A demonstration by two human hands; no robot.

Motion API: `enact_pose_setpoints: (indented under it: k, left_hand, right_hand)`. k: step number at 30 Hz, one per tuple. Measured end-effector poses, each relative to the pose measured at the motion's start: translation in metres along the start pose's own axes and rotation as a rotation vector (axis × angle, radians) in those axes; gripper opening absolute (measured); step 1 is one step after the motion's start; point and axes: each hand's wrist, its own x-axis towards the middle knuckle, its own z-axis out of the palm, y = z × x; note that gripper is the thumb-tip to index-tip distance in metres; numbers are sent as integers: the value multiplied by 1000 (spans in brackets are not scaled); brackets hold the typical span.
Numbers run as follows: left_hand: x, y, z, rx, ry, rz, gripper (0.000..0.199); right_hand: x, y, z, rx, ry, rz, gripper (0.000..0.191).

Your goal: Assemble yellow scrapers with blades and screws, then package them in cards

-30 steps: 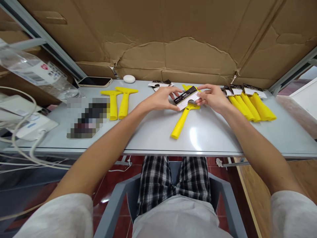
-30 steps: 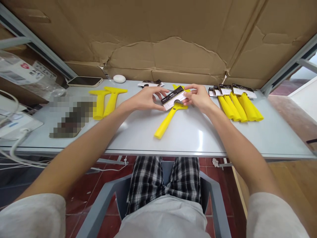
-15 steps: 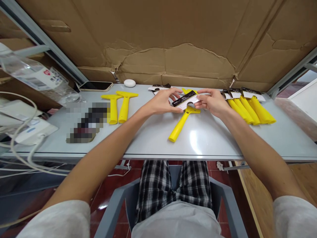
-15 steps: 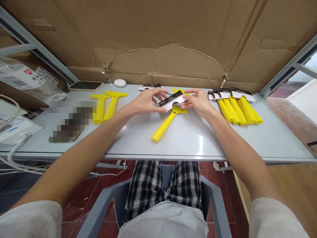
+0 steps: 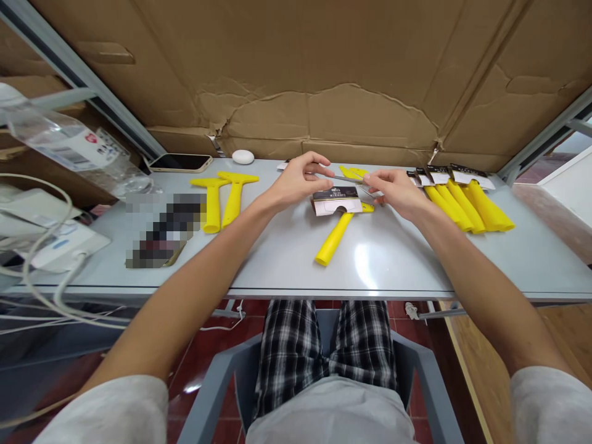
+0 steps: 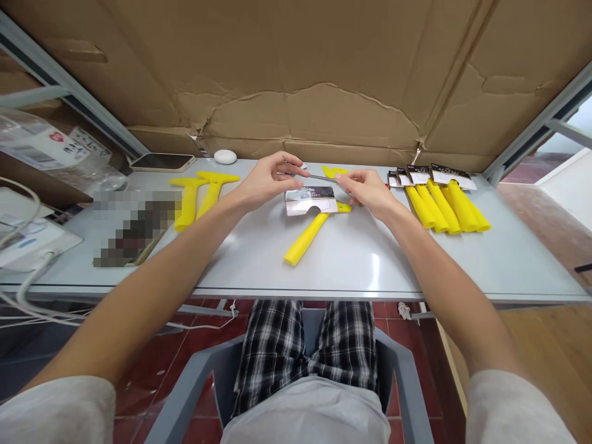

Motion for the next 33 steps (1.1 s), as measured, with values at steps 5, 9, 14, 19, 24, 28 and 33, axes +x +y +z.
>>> enact_pose_setpoints:
  k: [5,9,14,19,24,28,33]
  left_hand:
    - [2,-4,3,-79,-15,-26,58]
    - [4,-6,6,-137,35,-27,54]
    - [9,-10,11,-246,136,-74,44]
    - [17,-23,8,-196,177,-77,24]
    - [15,-35,7,331,-65,141,23]
    - [9,-34,13,625,-316,325,31]
    - [8,-36,10,726,-364,365,37]
  right_hand:
    - [0,5,6,-16,-107,-15,61]
    - [-3,3,3,-16,-149,-102,70]
    - [-7,-3,-4,-21,-234,-133,87]
    - [-12,-7,-14,19,-110,-142,79]
    - [-31,1,-23,93,-41,-95,88]
    - [-50,10,-24,65,-14,-99,95]
    - [-75,17,-20,-36,-129,-84,93]
